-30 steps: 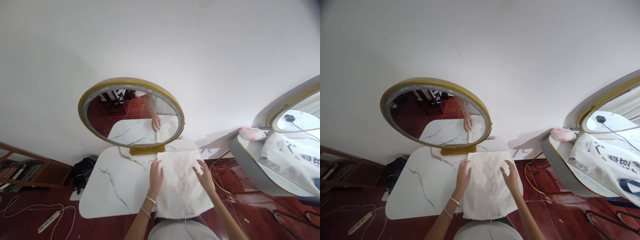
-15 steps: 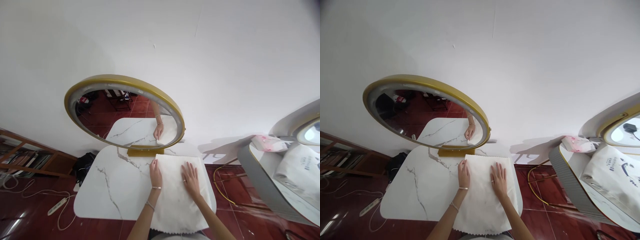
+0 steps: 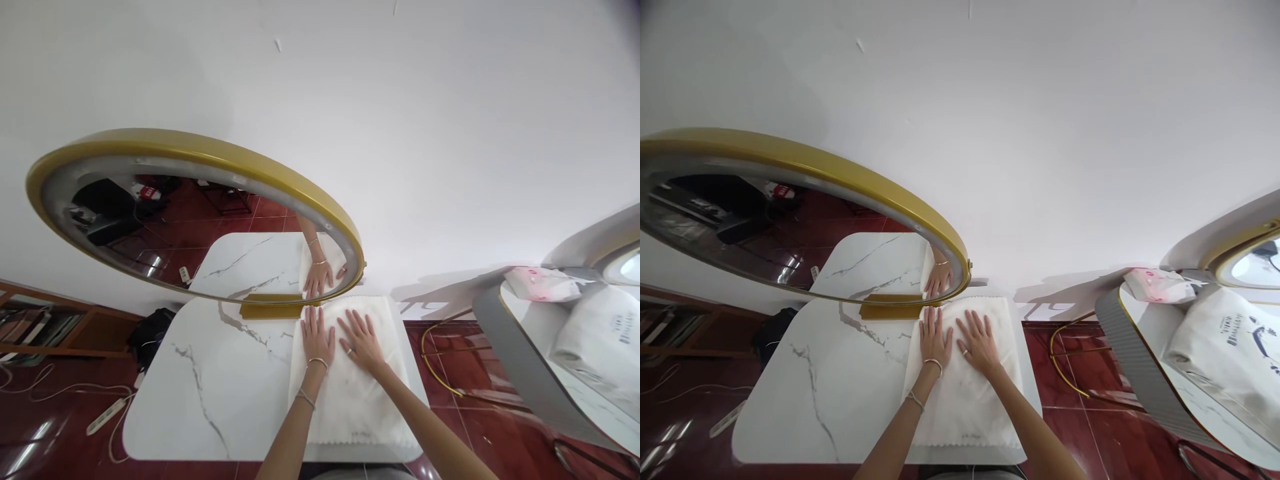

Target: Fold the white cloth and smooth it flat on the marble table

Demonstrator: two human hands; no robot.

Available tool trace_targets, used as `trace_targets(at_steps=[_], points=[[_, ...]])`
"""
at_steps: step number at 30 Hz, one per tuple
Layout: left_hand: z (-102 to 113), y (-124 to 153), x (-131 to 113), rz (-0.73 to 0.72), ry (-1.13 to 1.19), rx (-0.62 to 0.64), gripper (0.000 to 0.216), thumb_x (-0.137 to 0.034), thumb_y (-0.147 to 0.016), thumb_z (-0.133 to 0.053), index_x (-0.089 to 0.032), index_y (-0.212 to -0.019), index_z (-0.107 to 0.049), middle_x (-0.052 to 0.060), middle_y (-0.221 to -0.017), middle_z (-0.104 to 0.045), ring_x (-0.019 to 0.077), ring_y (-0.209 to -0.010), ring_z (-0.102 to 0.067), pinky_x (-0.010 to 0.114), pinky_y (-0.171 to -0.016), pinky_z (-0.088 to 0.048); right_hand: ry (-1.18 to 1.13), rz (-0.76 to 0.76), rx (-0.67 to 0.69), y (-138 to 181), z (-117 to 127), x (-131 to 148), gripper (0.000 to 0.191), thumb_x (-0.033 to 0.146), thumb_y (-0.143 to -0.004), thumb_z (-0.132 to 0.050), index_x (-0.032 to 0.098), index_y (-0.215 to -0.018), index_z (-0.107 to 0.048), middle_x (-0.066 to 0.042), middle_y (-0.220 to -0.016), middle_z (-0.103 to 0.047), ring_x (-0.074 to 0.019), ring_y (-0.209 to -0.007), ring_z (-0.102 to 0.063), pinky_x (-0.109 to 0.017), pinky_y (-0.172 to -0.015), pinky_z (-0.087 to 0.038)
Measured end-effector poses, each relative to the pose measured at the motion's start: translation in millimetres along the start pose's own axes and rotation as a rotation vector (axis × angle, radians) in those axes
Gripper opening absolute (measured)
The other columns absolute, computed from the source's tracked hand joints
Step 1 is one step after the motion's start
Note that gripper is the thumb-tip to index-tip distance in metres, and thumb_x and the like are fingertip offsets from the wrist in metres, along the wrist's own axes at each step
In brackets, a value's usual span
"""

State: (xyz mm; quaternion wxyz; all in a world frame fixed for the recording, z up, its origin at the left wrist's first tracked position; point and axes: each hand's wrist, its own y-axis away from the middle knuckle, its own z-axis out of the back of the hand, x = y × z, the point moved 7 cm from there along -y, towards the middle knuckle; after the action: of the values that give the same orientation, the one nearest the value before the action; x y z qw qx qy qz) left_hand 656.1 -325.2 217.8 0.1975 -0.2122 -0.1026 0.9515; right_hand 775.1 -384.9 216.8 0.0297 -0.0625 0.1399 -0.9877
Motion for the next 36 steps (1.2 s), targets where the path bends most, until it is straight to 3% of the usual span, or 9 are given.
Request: trace_targets(at_steps=[5,8,10,14,18,21,25,30,36], points=[[19,-5,25,0.129,0.127,-0.17,0.04,-0.028,-0.095,-0.031,-0.016,-0.124,-0.056,0.014,-0.136,-0.05,0.025,-0.131,-0.041,0.046,-0.106,-0.035,-0.019,0.032,0.013,-12,-2,-4,0.052,0.038,-0.094,-0.039,0.027,-0.145,-0.033,-0.007,-0.153,-0.024,-0.0251,-0.142,-0.019,-0.05,-0.114,-0.014],[38,-6,55,0.353,0.179,-0.336,0.033,-0.04,-0.091,-0.043,-0.017,-0.098,-0.066,0.014,-0.106,-0.064,0.0265,-0.105,-0.056,0.044,-0.09,-0.046,-0.04,0.021,0.016,-10,0,-4,0.051,0.036,-0.095,-0.039,0.025,-0.144,-0.035,-0.006,-0.153,-0.026,-0.0245,-0.142,-0.019,-0.049,-0.114,-0.015],[43,-11,63,0.382,0.211,-0.352,0.032,-0.042,-0.09,-0.044,-0.018,-0.09,-0.065,0.01,-0.09,-0.065,0.0225,-0.087,-0.059,0.038,-0.079,-0.049,-0.058,0.014,0.017,-9,1,-4,0.05,0.035,-0.095,-0.038,0.024,-0.143,-0.036,-0.006,-0.152,-0.027,-0.0244,-0.142,-0.02,-0.049,-0.114,-0.016],[42,-20,57,0.332,0.24,-0.337,0.041,-0.034,-0.096,-0.026,-0.016,-0.097,-0.063,0.012,-0.102,-0.06,0.017,-0.083,-0.06,0.031,-0.072,-0.051,-0.086,0.027,0.014,-8,0,-4,0.049,0.035,-0.095,-0.037,0.023,-0.142,-0.038,-0.006,-0.151,-0.029,-0.0237,-0.141,-0.021,-0.049,-0.114,-0.019],[22,-21,31,0.134,0.225,-0.173,0.037,-0.035,-0.093,-0.036,-0.019,-0.114,-0.062,0.012,-0.121,-0.058,0.0224,-0.115,-0.054,0.039,-0.101,-0.042,-0.106,0.044,0.012,-8,2,-5,0.05,0.032,-0.095,-0.037,0.023,-0.144,-0.035,-0.006,-0.152,-0.028,-0.0237,-0.142,-0.019,-0.049,-0.114,-0.018],[6,-21,17,-0.001,0.067,0.009,0.051,-0.041,-0.089,-0.044,-0.017,-0.133,-0.048,0.013,-0.136,-0.05,0.0285,-0.13,-0.04,0.047,-0.112,-0.028,-0.12,0.044,0.049,-12,2,-1,0.052,0.032,-0.094,-0.039,0.027,-0.145,-0.033,-0.006,-0.152,-0.028,-0.0258,-0.141,-0.02,-0.051,-0.114,-0.016],[0,-33,15,0.019,-0.08,0.079,0.062,-0.047,-0.084,-0.051,-0.012,-0.134,-0.047,0.019,-0.133,-0.051,0.0331,-0.127,-0.042,0.05,-0.111,-0.028,-0.133,-0.101,0.083,-29,-7,1,0.048,0.035,-0.094,-0.037,0.031,-0.142,-0.038,-0.008,-0.146,-0.038,-0.029,-0.136,-0.028,-0.059,-0.11,-0.015],[-5,-57,11,0.053,-0.13,0.087,0.062,-0.042,-0.079,-0.059,-0.011,-0.131,-0.049,0.019,-0.132,-0.053,0.0353,-0.125,-0.044,0.051,-0.11,-0.028,-0.11,-0.164,0.043,-55,-22,-3,0.045,0.035,-0.097,-0.03,0.035,-0.14,-0.039,-0.009,-0.149,-0.032,-0.031,-0.139,-0.021,-0.068,-0.105,-0.006],[-28,-92,-13,0.04,-0.072,0.195,0.047,-0.048,-0.086,-0.049,-0.014,-0.118,-0.059,0.016,-0.121,-0.062,0.0346,-0.119,-0.051,0.048,-0.103,-0.035,-0.093,-0.218,0.0,-67,-24,-49,0.042,0.039,-0.097,-0.028,0.029,-0.131,-0.052,-0.008,-0.146,-0.039,-0.0281,-0.137,-0.027,-0.065,-0.108,0.001]])
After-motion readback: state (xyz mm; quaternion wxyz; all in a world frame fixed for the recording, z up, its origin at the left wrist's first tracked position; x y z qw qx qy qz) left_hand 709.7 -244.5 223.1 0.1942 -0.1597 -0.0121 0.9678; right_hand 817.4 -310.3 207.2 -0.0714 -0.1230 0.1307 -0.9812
